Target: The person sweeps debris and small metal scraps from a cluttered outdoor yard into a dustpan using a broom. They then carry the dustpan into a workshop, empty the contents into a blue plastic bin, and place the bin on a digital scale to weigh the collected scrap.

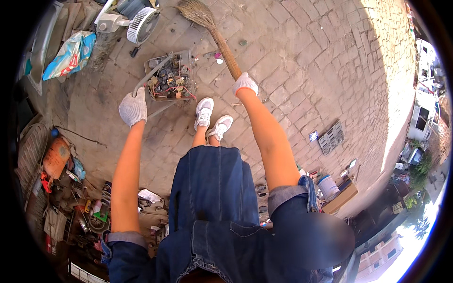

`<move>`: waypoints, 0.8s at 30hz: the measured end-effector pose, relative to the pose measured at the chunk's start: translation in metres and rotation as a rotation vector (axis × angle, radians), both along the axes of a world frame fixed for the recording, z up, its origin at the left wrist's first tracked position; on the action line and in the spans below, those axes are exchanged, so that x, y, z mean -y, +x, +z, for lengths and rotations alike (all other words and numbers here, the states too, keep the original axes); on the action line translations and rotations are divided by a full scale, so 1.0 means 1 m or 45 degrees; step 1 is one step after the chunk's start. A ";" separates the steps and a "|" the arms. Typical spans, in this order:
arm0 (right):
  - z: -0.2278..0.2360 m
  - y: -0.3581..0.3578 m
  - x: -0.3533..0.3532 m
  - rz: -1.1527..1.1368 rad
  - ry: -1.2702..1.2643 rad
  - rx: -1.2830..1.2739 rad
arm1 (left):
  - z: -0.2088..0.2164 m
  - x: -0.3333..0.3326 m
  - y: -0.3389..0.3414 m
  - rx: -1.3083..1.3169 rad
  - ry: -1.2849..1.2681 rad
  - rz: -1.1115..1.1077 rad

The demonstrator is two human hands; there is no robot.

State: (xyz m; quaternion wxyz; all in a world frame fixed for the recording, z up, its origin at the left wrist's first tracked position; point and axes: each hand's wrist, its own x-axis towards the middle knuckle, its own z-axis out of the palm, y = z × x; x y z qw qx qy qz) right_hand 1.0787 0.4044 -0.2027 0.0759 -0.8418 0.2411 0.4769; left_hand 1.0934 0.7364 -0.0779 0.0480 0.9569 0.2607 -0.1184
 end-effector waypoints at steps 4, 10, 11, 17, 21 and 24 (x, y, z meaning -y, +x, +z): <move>0.027 -0.088 0.044 0.001 -0.119 -0.112 | 0.000 -0.001 -0.002 -0.007 0.029 -0.020; 0.093 -0.233 0.097 -0.086 -0.205 -0.381 | -0.001 -0.003 -0.002 -0.036 0.051 -0.047; 0.112 -0.246 0.096 -0.129 -0.203 -0.404 | -0.004 -0.005 -0.002 -0.061 0.045 -0.037; 0.175 -0.311 0.091 -0.395 -0.007 -0.148 | -0.005 -0.002 -0.005 -0.032 0.045 -0.026; 0.181 -0.304 0.061 -0.547 0.042 -0.061 | -0.007 -0.001 -0.007 -0.052 0.055 -0.032; 0.160 -0.292 0.055 -0.619 -0.008 -0.098 | -0.008 -0.001 -0.007 -0.056 0.045 -0.028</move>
